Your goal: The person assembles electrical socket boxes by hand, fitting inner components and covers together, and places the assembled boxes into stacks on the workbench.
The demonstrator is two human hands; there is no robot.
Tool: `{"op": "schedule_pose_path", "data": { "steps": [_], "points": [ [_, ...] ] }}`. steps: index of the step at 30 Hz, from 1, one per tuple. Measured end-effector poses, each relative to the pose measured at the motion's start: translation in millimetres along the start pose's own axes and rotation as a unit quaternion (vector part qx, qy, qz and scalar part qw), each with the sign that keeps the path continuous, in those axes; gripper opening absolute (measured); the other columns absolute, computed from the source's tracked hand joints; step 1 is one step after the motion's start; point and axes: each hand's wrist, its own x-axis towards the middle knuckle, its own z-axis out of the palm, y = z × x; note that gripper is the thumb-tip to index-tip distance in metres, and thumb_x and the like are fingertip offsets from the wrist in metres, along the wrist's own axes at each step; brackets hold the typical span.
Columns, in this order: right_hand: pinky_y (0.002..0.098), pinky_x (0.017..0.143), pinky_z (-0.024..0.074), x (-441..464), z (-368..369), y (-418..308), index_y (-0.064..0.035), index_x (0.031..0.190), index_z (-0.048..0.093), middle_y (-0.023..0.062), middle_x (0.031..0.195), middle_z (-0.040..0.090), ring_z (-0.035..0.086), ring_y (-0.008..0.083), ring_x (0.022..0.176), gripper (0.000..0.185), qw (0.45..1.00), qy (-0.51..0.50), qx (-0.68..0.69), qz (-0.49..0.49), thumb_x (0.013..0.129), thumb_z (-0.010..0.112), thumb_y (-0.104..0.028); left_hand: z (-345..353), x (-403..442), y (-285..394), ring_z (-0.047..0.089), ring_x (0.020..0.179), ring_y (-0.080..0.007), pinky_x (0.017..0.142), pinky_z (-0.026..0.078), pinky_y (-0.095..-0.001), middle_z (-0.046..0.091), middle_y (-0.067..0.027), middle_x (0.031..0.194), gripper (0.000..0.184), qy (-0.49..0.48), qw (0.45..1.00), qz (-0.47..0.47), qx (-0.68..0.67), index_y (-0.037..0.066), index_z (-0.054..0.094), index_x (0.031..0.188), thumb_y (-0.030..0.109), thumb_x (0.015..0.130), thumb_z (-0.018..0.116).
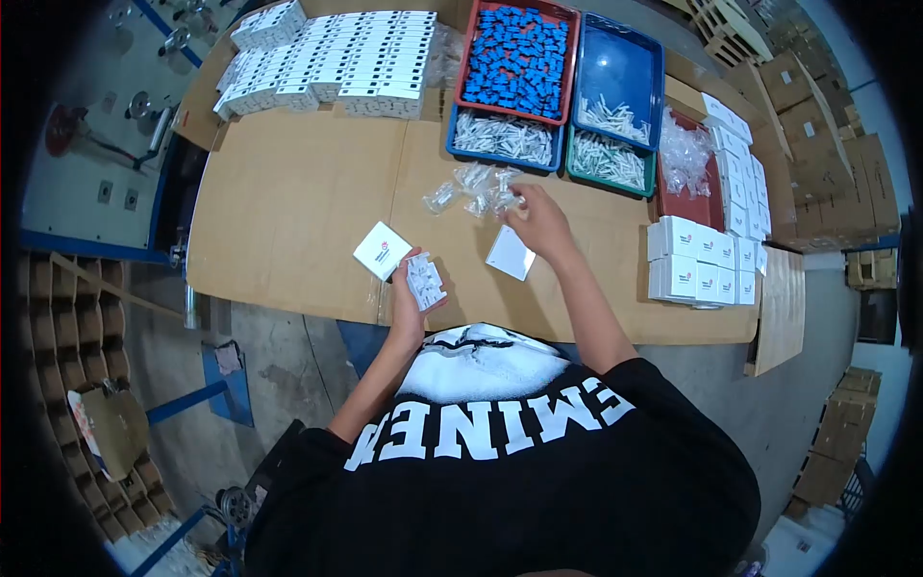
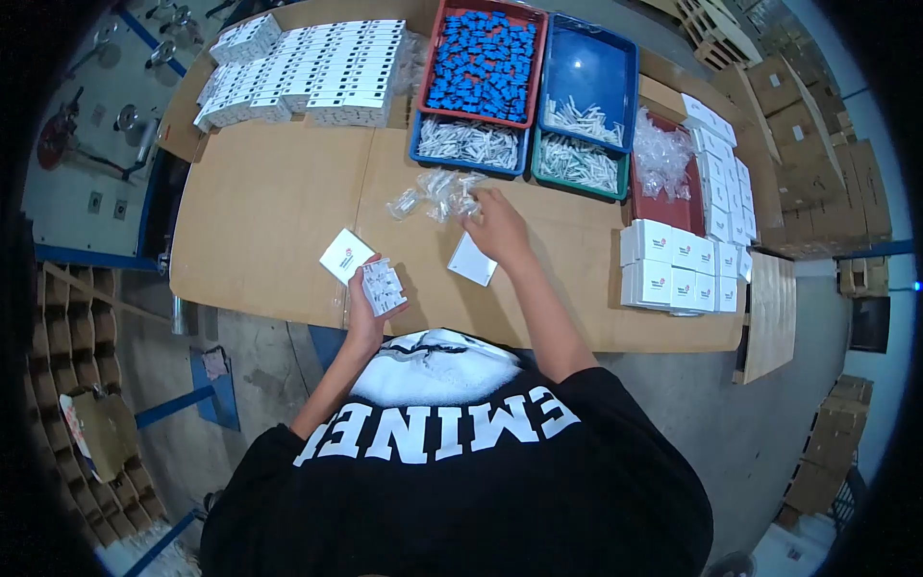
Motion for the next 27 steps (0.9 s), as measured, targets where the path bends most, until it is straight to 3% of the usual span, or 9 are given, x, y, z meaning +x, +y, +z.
{"op": "schedule_pose_path", "data": {
  "steps": [3,6,8,10,11,13,16,24,27],
  "points": [
    [0.0440,0.099,0.0521,-27.8,1.6,9.8,-0.0024,0.133,0.061,0.0163,0.131,0.061,0.060,0.0353,0.121,0.063,0.973,-0.150,-0.170,0.029,0.080,0.084,-0.029,-1.4,-4.1,4.9,0.064,0.100,-0.0173,0.085,0.054,-0.0425,0.063,-0.0026,0.115,0.063,-0.019,1.000,-0.006,-0.003,0.023,0.047,0.149,0.066,0.104,0.037],
    [0.0452,0.102,0.0505,-60.3,19.1,17.8,-0.0013,0.129,0.060,0.0176,0.133,0.058,0.053,0.0355,0.130,0.066,0.993,-0.039,-0.108,-0.030,0.076,0.087,-0.029,1.0,4.3,6.1,0.068,0.106,-0.0243,0.090,0.054,-0.0464,0.066,-0.0079,0.119,0.065,-0.021,0.999,-0.029,-0.020,0.021,0.045,0.152,0.065,0.106,0.034],
    [0.0447,0.097,0.0532,-66.9,23.1,21.8,-0.0010,0.124,0.060,0.0160,0.125,0.064,0.060,0.0381,0.120,0.063,0.993,0.009,-0.107,-0.052,0.075,0.089,-0.027,3.9,5.8,8.4,0.068,0.106,-0.0244,0.090,0.055,-0.0459,0.067,-0.0093,0.122,0.066,-0.042,0.998,-0.041,-0.014,0.020,0.044,0.153,0.066,0.106,0.035],
    [0.0407,0.088,0.0568,-63.9,20.3,20.0,-0.0003,0.122,0.060,0.0128,0.114,0.071,0.069,0.0329,0.105,0.052,0.990,-0.050,0.004,0.129,0.083,0.085,-0.023,9.5,7.7,10.5,0.069,0.106,-0.0248,0.091,0.055,-0.0462,0.067,-0.0102,0.124,0.067,-0.046,0.998,-0.046,-0.011,0.020,0.044,0.154,0.066,0.106,0.034],
    [0.0407,0.088,0.0568,-60.6,24.0,28.1,-0.0003,0.122,0.060,0.0128,0.114,0.071,0.069,0.0329,0.105,0.052,0.990,-0.049,0.005,0.131,0.083,0.085,-0.023,12.5,8.8,11.1,0.069,0.106,-0.0251,0.091,0.055,-0.0464,0.067,-0.0105,0.124,0.068,-0.054,0.997,-0.055,-0.011,0.019,0.044,0.154,0.066,0.106,0.034],
    [0.0348,0.080,0.0577,-57.8,31.5,37.1,0.0000,0.124,0.058,0.0101,0.106,0.073,0.072,0.0232,0.093,0.043,0.896,-0.053,0.373,0.234,0.091,0.078,-0.018,17.3,8.1,12.7,0.069,0.106,-0.0254,0.092,0.055,-0.0466,0.067,-0.0107,0.124,0.069,-0.060,0.996,-0.067,-0.010,0.018,0.044,0.154,0.067,0.106,0.034],
    [0.0315,0.080,0.0569,-58.0,12.9,11.8,0.0001,0.124,0.059,0.0112,0.109,0.072,0.071,0.0164,0.098,0.035,0.812,-0.069,0.510,0.273,0.096,0.074,-0.016,24.7,7.4,18.4,0.069,0.106,-0.0256,0.092,0.055,-0.0467,0.067,-0.0119,0.124,0.071,-0.085,0.994,-0.066,-0.008,0.016,0.044,0.154,0.067,0.106,0.033],
    [0.0328,0.084,0.0594,-50.3,1.1,-20.9,-0.0007,0.126,0.062,0.0094,0.113,0.073,0.073,0.0183,0.098,0.033,0.698,-0.109,0.652,0.277,0.099,0.069,-0.018,27.0,4.3,22.5,0.070,0.105,-0.0270,0.090,0.056,-0.0453,0.068,-0.0143,0.122,0.073,-0.097,0.993,-0.063,-0.021,0.014,0.044,0.153,0.068,0.106,0.032],
    [0.0307,0.081,0.0613,-47.1,5.5,-15.5,0.0012,0.127,0.061,0.0113,0.113,0.073,0.074,0.0186,0.096,0.034,0.606,-0.144,0.720,0.307,0.100,0.066,-0.018,23.7,4.4,20.6,0.071,0.105,-0.0277,0.089,0.057,-0.0453,0.068,-0.0142,0.121,0.073,-0.095,0.993,-0.066,-0.025,0.014,0.045,0.152,0.068,0.106,0.032]
  ]
}}
